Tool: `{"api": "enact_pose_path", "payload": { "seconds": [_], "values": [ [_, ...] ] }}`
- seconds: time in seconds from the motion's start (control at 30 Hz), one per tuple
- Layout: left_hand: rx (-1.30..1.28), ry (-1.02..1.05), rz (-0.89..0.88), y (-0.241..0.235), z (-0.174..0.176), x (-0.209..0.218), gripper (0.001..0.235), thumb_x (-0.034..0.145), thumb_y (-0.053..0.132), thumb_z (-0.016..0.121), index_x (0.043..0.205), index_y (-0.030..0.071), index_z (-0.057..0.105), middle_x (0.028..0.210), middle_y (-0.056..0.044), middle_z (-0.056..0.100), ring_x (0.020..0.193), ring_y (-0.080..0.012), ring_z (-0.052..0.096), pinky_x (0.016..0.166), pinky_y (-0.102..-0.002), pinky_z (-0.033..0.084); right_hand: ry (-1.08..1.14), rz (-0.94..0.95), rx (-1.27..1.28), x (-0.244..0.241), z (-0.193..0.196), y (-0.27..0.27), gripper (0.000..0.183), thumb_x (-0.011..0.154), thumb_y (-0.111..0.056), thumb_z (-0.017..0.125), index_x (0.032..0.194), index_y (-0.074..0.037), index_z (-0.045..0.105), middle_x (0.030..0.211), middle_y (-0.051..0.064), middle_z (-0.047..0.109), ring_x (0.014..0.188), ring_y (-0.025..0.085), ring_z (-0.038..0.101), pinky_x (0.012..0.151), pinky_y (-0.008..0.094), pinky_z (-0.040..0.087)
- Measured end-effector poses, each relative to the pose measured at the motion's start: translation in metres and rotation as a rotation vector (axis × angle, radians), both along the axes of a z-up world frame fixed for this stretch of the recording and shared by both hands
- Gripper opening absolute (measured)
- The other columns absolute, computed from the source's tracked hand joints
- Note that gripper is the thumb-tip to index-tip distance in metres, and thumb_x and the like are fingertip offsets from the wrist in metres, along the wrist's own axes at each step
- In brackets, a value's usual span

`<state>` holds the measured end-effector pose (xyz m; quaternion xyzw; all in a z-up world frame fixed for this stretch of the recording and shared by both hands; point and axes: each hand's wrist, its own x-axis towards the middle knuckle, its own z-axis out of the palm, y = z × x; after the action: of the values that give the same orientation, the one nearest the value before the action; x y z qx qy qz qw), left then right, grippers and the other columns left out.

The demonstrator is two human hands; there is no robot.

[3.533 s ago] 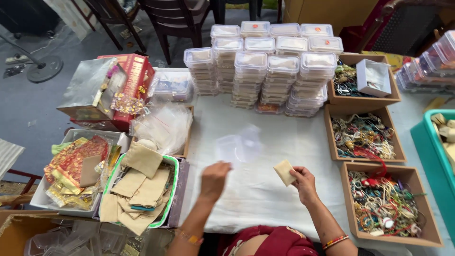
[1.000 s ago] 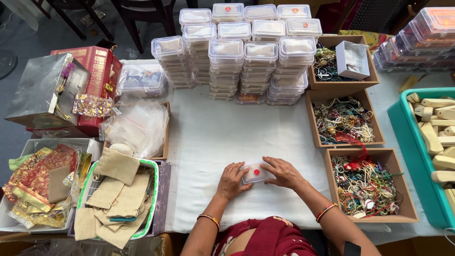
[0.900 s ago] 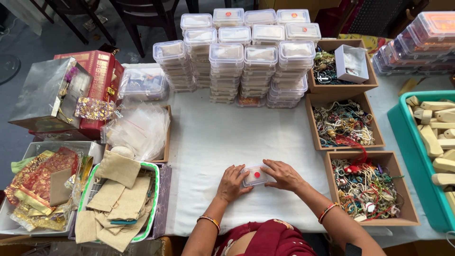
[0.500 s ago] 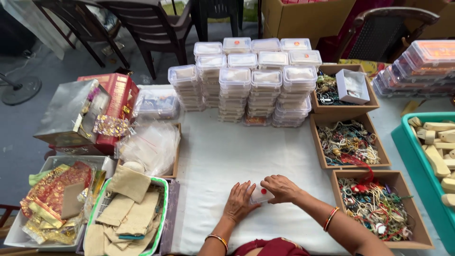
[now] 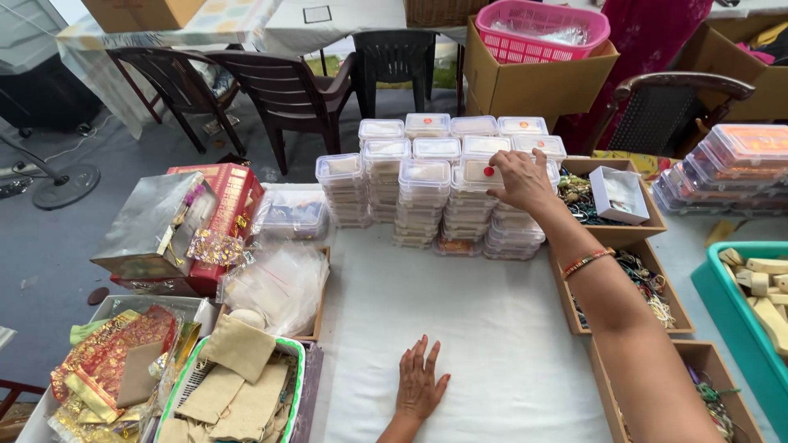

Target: The person sits at a table and packages small jewelry items. They place a green beaded bracelet into a clear plastic bag, then into a small beige cloth pouch, and finally into a plastic container. They repeat the process with a red string, placing it into a plastic bag and then a cloth pouch.

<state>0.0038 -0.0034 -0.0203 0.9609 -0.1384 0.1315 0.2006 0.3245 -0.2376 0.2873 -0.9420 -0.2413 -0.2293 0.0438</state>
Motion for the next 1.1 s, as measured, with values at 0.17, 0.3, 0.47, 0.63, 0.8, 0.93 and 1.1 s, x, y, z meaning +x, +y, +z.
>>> {"api": "enact_pose_path", "payload": {
  "seconds": [0.17, 0.3, 0.47, 0.63, 0.8, 0.93, 1.1],
  "values": [
    [0.010, 0.105, -0.001, -0.001, -0.004, 0.002, 0.082, 0.096, 0.045, 0.067, 0.158, 0.016, 0.022, 0.160, -0.014, 0.021, 0.146, -0.0315, 0.023, 0.120, -0.052, 0.018, 0.274, -0.157, -0.129, 0.032, -0.010, 0.018, 0.063, 0.075, -0.046, 0.087, 0.128, -0.021, 0.061, 0.131, 0.003, 0.065, 0.137, 0.022, 0.050, 0.113, 0.058, 0.025],
    [0.010, 0.131, -0.006, 0.000, -0.003, 0.003, 0.076, 0.097, 0.044, 0.066, 0.156, 0.015, 0.026, 0.159, -0.014, 0.022, 0.146, -0.0308, 0.023, 0.121, -0.052, 0.017, 0.193, -0.162, -0.132, 0.060, -0.051, 0.013, 0.052, 0.085, -0.043, 0.082, 0.129, -0.023, 0.063, 0.135, 0.001, 0.064, 0.139, 0.022, 0.050, 0.115, 0.059, 0.023],
    [0.012, 0.132, -0.016, 0.001, -0.004, 0.003, 0.072, 0.097, 0.043, 0.066, 0.154, 0.014, 0.031, 0.158, -0.015, 0.025, 0.146, -0.0315, 0.026, 0.121, -0.052, 0.018, 0.092, -0.173, -0.096, 0.015, -0.045, 0.014, 0.058, 0.079, -0.045, 0.084, 0.129, -0.025, 0.063, 0.152, 0.014, 0.051, 0.141, 0.027, 0.044, 0.112, 0.060, 0.021],
    [0.031, -0.004, 0.017, -0.001, -0.003, 0.002, 0.072, 0.092, 0.044, 0.067, 0.150, 0.012, 0.038, 0.158, -0.018, 0.031, 0.146, -0.0328, 0.031, 0.119, -0.054, 0.022, -0.001, 0.042, 0.420, -0.099, -0.050, -0.041, 0.065, 0.083, -0.033, 0.083, 0.139, -0.009, 0.061, 0.156, 0.023, 0.045, 0.138, 0.036, 0.044, 0.111, 0.057, 0.032],
    [0.035, 0.006, -0.006, -0.003, 0.001, 0.003, 0.071, 0.092, 0.044, 0.067, 0.149, 0.012, 0.039, 0.156, -0.017, 0.034, 0.143, -0.0333, 0.033, 0.119, -0.055, 0.025, 0.288, -0.211, 0.778, -0.201, -0.122, -0.167, 0.047, 0.091, -0.021, 0.078, 0.134, -0.008, 0.064, 0.136, 0.016, 0.062, 0.115, 0.026, 0.067, 0.096, 0.038, 0.058],
    [0.040, 0.001, 0.008, -0.002, 0.006, 0.002, 0.069, 0.092, 0.044, 0.067, 0.148, 0.014, 0.040, 0.154, -0.015, 0.036, 0.141, -0.0317, 0.036, 0.120, -0.054, 0.028, 0.390, -0.530, 0.939, -0.273, -0.164, -0.245, 0.037, 0.097, -0.022, 0.075, 0.130, -0.007, 0.069, 0.108, 0.009, 0.077, 0.099, 0.016, 0.073, 0.084, 0.034, 0.059],
    [0.046, -0.036, 0.013, -0.002, 0.011, 0.001, 0.069, 0.090, 0.044, 0.068, 0.147, 0.015, 0.041, 0.154, -0.013, 0.036, 0.142, -0.0298, 0.035, 0.120, -0.052, 0.029, 0.412, -0.682, 0.711, -0.319, -0.181, -0.275, 0.033, 0.091, -0.019, 0.077, 0.122, -0.010, 0.072, 0.108, 0.009, 0.075, 0.096, 0.021, 0.073, 0.082, 0.037, 0.057]
  ]
}}
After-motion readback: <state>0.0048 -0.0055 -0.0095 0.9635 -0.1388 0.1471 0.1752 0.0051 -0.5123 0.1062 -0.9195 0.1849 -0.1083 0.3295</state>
